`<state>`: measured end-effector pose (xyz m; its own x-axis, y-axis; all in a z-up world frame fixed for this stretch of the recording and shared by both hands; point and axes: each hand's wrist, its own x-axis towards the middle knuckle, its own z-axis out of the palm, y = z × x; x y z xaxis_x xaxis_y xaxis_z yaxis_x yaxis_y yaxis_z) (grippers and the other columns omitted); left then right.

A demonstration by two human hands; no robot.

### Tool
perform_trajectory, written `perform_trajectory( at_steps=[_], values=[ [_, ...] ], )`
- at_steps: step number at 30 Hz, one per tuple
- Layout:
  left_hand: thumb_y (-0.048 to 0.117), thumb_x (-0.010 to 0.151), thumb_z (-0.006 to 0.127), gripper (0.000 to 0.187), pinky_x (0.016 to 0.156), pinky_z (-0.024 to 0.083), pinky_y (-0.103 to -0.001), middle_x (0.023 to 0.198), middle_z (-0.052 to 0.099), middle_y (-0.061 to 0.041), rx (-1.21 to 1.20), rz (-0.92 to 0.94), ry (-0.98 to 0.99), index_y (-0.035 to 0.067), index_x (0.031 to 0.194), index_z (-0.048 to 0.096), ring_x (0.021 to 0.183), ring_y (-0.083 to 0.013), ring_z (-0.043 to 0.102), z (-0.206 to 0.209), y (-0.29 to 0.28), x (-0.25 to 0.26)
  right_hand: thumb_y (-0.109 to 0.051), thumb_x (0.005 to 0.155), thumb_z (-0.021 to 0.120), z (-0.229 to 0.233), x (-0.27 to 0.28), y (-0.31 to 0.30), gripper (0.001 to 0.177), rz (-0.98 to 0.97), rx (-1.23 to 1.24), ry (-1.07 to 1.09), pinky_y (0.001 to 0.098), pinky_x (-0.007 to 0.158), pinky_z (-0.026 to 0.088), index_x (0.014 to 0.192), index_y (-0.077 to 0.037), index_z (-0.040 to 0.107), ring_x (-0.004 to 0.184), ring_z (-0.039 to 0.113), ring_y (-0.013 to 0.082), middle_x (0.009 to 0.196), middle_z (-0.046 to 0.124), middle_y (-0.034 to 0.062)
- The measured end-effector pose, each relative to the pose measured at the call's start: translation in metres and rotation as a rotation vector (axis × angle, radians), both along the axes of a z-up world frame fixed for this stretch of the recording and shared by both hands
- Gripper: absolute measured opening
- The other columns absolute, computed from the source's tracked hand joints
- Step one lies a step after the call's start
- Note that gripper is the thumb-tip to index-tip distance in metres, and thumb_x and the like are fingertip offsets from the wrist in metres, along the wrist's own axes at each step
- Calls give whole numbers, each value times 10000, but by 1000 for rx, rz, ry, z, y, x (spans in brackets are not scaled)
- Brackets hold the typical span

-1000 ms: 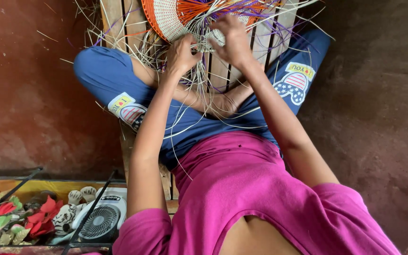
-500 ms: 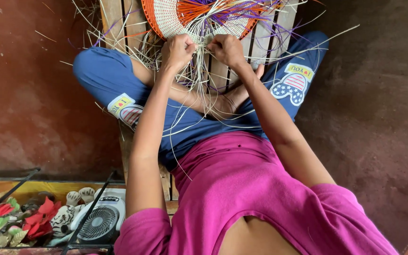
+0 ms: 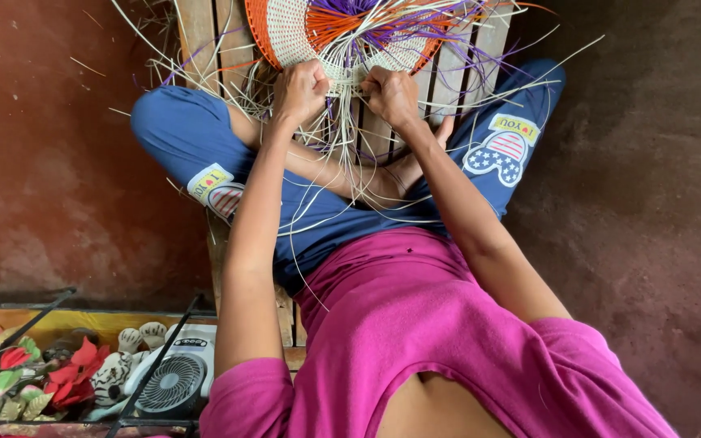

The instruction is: Weaving a colorful circular fan using natural and dyed fibers.

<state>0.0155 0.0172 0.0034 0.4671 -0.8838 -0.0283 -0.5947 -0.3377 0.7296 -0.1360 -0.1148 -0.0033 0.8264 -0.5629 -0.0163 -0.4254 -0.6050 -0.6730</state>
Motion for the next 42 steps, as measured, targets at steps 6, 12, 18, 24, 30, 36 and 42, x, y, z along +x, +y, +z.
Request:
perform_trajectory(
  at_steps=[6,12,18,24,30,36,42],
  values=[
    [106,835,574,99,481,404,-177,637,551,-19,11,-24,448,65,746,585,541,-79,482,11,-24,-6,113,591,363,64,4,-3,279,327,-373,-74,255,290,346,614,-118,517,405,414,148,475,468,-8],
    [-9,765,479,152,586,380,-275,661,603,-28,179,-253,304,87,681,563,567,-129,486,46,-37,-15,35,651,616,85,18,-28,209,519,-678,60,310,592,328,642,-157,534,670,300,192,629,441,-25],
    [162,846,611,293,458,302,-324,524,537,-46,-90,-136,114,77,575,540,459,-169,434,22,-30,-10,53,643,637,107,26,-10,213,352,-688,-253,399,743,363,818,-63,598,904,450,263,956,495,111],
    [139,912,492,308,415,282,-271,501,431,-19,-3,-72,168,79,612,449,444,-120,389,5,-24,-5,-123,614,707,47,19,7,284,238,-150,-191,381,538,330,858,-17,609,707,390,257,777,415,96],
    [221,812,424,275,641,433,-490,664,586,-204,273,-91,197,41,687,590,720,-412,575,18,-23,-8,-28,634,669,56,19,10,125,206,-295,-379,377,620,383,705,-84,583,858,470,306,943,506,78],
    [225,842,456,245,642,399,-517,698,560,-246,214,-128,225,33,788,597,760,-440,552,19,-25,-2,-2,705,644,-4,12,-6,176,152,180,-384,356,651,435,836,-118,648,751,551,319,781,565,103],
    [206,774,578,110,655,469,-400,701,630,-116,106,-68,238,140,787,665,731,-324,607,33,-26,-4,-21,735,635,0,16,-4,172,85,227,-325,335,661,456,862,-136,651,713,588,318,751,536,99]
  ],
)
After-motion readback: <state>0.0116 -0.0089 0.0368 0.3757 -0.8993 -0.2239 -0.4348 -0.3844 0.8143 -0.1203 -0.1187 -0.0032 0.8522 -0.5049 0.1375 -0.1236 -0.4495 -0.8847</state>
